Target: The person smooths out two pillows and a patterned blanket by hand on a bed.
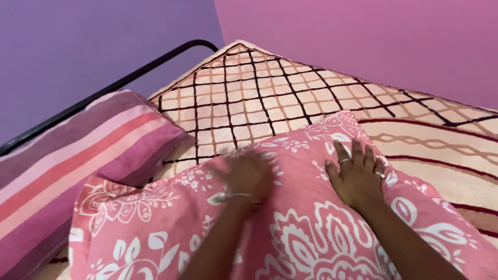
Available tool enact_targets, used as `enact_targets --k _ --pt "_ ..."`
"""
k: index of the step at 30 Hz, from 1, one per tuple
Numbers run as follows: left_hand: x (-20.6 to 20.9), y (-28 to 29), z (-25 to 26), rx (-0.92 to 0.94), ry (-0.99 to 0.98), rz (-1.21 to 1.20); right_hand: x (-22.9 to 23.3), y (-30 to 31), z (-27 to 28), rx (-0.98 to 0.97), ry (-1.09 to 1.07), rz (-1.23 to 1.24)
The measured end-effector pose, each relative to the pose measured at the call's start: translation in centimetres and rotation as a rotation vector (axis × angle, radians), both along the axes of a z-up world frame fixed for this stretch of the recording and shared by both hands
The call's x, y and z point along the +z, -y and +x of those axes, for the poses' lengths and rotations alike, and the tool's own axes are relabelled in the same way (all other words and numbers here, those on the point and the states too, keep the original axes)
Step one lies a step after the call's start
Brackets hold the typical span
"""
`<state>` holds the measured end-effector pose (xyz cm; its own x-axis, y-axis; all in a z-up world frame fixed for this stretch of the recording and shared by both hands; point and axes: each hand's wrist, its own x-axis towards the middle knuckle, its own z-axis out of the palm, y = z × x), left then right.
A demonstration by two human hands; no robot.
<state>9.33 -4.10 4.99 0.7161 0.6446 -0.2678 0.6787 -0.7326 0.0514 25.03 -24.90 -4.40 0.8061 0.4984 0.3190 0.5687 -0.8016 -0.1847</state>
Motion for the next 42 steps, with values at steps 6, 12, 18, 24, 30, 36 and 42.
enact_targets --k 6,12,18,24,30,36,42 --pt "-2.0 14.4 3.2 -0.297 0.392 -0.069 0.3 0.7 2.2 0.039 -0.127 -0.195" --pt "-2.9 14.3 2.3 -0.264 0.56 -0.105 2.6 2.7 5.5 0.057 -1.059 0.559" --pt "-3.8 13.9 2.7 -0.251 0.545 -0.076 4.9 6.5 4.9 0.326 -0.954 0.103" --pt "-4.1 13.6 3.0 -0.239 0.526 -0.105 4.1 8.0 -2.1 0.076 -0.202 -0.417" --pt "-4.1 15.9 2.5 -0.222 0.602 0.157 4.8 7.8 -2.8 0.104 -0.201 -0.271" --pt "-3.6 16.9 -0.8 -0.12 0.47 0.096 4.0 7.1 -1.9 0.099 -0.18 -0.409" --pt "-3.2 15.5 -6.0 0.177 0.897 0.541 4.2 5.7 -2.4 -0.01 -0.18 -0.52"
